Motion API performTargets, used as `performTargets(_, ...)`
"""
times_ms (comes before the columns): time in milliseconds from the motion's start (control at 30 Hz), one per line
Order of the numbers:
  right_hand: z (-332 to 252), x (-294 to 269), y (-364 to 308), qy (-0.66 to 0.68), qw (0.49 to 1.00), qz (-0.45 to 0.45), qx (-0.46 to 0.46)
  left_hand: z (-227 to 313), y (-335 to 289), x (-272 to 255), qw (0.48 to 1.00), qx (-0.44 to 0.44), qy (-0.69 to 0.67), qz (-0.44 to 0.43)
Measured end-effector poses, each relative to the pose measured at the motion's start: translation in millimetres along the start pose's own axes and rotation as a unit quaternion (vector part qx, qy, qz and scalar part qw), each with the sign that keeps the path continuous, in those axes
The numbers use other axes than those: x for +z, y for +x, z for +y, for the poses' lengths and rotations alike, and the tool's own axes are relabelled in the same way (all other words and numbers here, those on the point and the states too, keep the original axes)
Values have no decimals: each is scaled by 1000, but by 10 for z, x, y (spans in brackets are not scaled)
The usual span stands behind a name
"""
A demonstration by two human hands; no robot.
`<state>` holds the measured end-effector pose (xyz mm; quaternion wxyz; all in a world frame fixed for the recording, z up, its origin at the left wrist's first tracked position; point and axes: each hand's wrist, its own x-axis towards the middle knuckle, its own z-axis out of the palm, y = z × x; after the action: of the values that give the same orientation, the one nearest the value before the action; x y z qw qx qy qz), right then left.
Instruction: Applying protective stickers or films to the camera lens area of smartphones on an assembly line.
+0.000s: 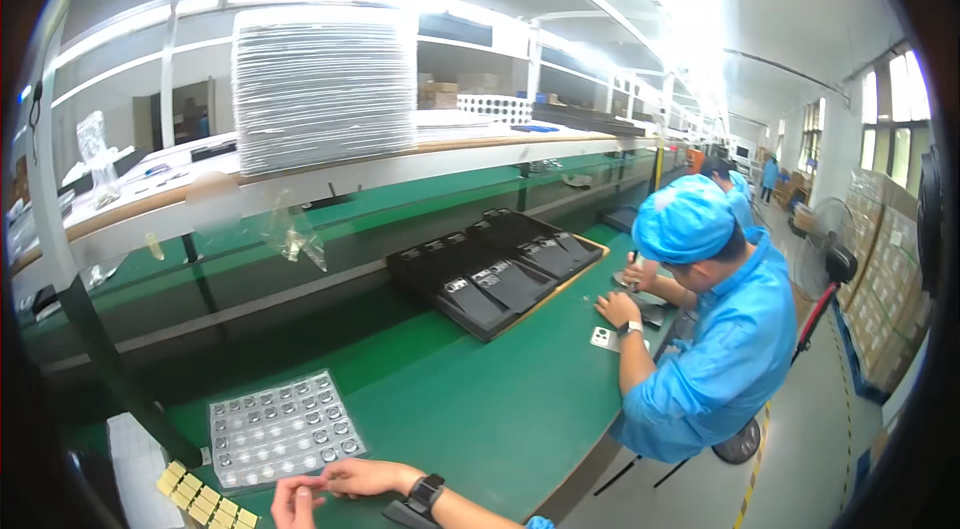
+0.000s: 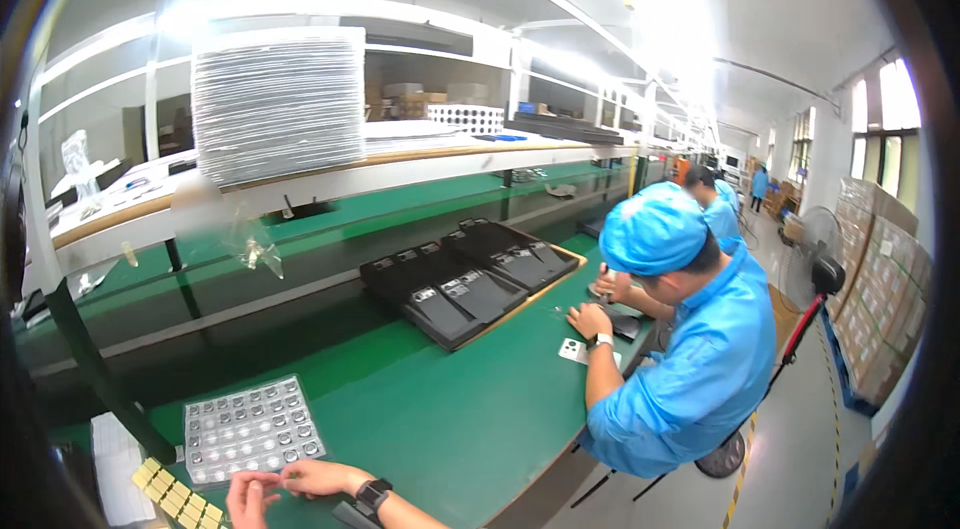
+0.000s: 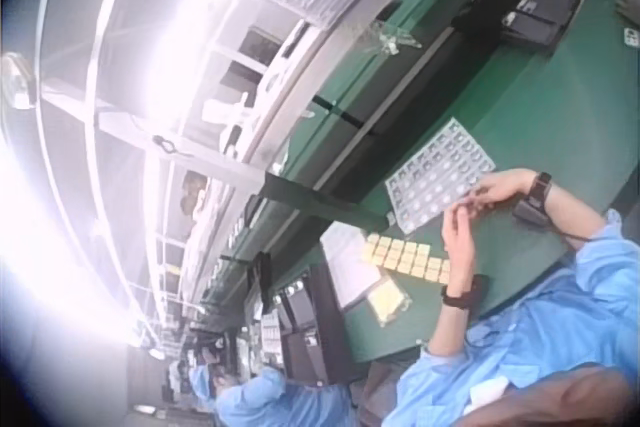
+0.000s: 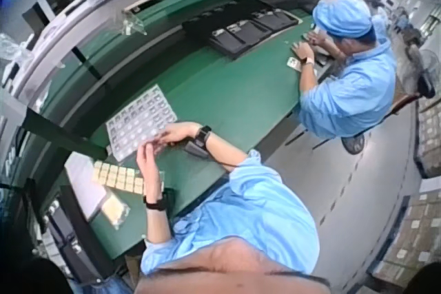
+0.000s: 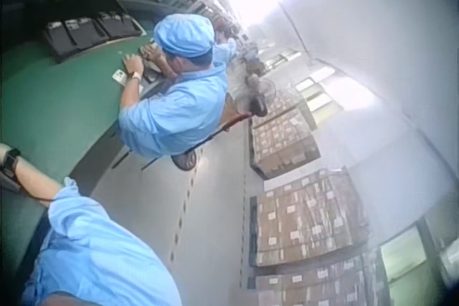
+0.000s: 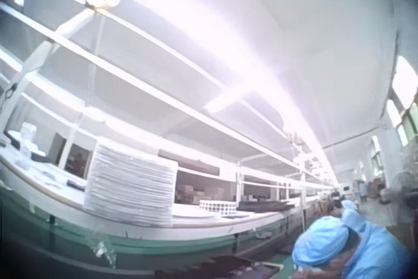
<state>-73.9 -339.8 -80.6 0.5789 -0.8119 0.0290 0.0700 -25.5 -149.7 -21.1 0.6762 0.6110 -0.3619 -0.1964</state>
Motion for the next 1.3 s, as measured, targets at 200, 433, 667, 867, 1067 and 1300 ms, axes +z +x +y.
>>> performTargets(200,115,339,427,73,933,339,-94,-624,421,158,1000,5,-14,-10)
performTargets(433,-97,362,258,-194,934,299,34,-700,547,-15,946,-202,-244,64)
performTargets(667,-355,496,154,-198,937,282,48,-789,387,-218,915,-217,-340,13)
performTargets(867,-420,514,160,-197,943,269,8,-852,408,-232,914,-220,-341,17)
performTargets(1067,-449,447,179,-163,948,271,28,-857,497,-190,911,-214,-354,3)
performTargets(1300,-380,472,87,-146,950,273,34,-761,418,-143,908,-223,-356,-2)
